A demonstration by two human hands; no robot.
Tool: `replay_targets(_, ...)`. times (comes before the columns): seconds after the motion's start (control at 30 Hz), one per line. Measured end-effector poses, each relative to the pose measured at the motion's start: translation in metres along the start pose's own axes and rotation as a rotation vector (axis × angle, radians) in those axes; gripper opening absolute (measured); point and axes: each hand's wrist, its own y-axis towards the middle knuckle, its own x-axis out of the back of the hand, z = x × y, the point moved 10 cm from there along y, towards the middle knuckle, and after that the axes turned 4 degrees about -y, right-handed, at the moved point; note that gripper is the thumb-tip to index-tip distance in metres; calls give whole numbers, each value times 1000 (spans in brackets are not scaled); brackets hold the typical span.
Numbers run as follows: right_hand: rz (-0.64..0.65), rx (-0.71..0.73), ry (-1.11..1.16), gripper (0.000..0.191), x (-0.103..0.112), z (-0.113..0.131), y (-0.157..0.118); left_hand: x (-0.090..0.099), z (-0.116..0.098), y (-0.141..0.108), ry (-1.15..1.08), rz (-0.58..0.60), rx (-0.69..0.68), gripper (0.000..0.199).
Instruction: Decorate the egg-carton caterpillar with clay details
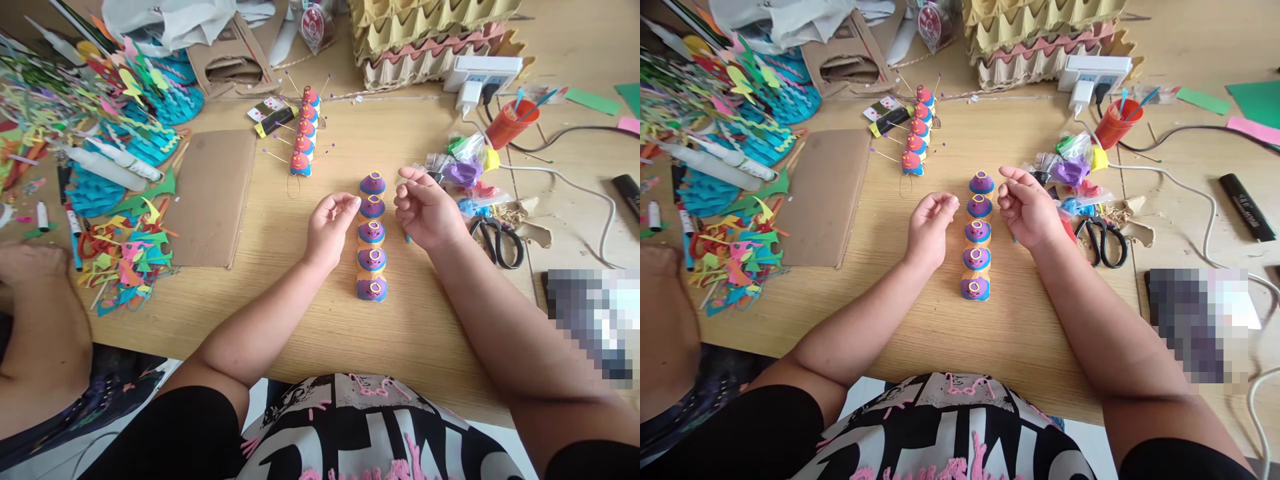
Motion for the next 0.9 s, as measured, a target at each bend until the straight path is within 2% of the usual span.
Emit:
replay_targets(0.27,28,31,-56,19,-5,4,-4,-1,-1,0,37,-3,16,18)
replay_targets(0.43,24,213,-255,24,-10,18,-10,-2,-1,-1,90,-3,43,14)
replay_targets(0.63,1,411,-444,35,-16,27,-19,3,0,-1,86,-25,15,32)
replay_targets(0.9,35,416,-544,35,-28,28,-31,-1,2,-1,148,78,-26,53)
